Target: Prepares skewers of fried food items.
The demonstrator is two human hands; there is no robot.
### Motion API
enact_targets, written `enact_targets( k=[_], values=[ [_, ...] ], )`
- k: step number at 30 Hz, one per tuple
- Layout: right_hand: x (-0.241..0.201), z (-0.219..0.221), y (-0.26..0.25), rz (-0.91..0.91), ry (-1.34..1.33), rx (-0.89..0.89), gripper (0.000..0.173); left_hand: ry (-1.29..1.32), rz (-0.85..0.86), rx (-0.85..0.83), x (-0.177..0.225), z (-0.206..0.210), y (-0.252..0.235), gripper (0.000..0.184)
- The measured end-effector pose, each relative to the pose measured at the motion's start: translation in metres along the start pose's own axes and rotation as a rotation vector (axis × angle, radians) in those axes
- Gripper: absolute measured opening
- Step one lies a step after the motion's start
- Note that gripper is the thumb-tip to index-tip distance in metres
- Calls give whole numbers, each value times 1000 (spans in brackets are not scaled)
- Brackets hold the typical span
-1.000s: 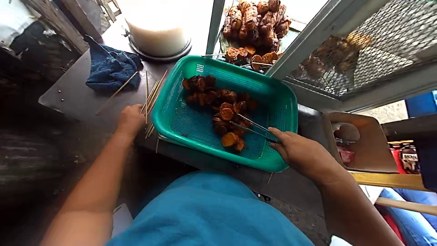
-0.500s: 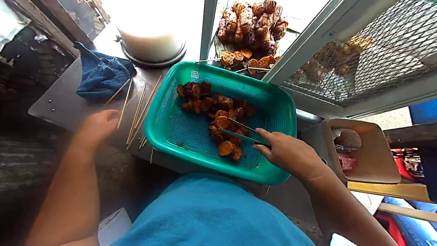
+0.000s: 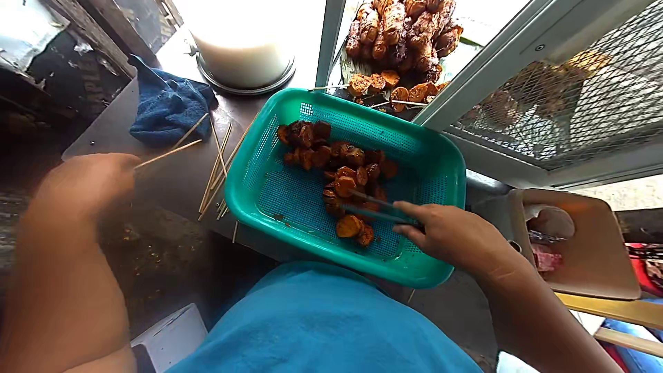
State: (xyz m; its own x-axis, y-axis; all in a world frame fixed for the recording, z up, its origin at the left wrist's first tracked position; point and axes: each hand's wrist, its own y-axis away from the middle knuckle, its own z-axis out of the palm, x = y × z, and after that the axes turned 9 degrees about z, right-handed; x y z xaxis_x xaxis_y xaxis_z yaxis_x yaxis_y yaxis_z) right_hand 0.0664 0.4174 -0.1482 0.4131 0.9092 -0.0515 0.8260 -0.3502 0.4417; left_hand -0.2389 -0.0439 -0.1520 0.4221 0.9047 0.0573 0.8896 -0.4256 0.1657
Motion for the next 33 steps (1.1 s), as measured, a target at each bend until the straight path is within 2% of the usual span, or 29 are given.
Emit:
enact_targets(
  k=[2,3,5,7,9,13,19,23,27,28,33],
  values=[
    [-5,2,9,6,54,-101,49,84,-29,132,-29,13,7,31],
    [-5,6,12,-9,56,-75,50,155,-35,189,-34,16,10,34],
    [1,10,15,-17,28,24,55,325,-53,242,-14,13,22,41],
    [4,8,18,35,48,15,58,442,-70,198,34,1,34,40],
    [-2,6,18,82,95,-72,58,435,-69,163,67,-4,35,38],
    [-19,11,12,147,109,-229,63,437,-28,240,84,5,28,36],
    [-20,19,13,139,99,-195,61,619,15,145,87,21,29,35],
    [-11,11,21,131,57,-145,51,844,232,82,127,11,54,29],
    [-16,3,20,192,126,-221,48,525,637,-14,165,17,62,25],
    [-19,4,19,185,137,-222,47,439,695,-28,174,21,60,25],
    [-14,19,36,-13,154,-1,32,119,694,-125,211,25,57,25]
  ],
)
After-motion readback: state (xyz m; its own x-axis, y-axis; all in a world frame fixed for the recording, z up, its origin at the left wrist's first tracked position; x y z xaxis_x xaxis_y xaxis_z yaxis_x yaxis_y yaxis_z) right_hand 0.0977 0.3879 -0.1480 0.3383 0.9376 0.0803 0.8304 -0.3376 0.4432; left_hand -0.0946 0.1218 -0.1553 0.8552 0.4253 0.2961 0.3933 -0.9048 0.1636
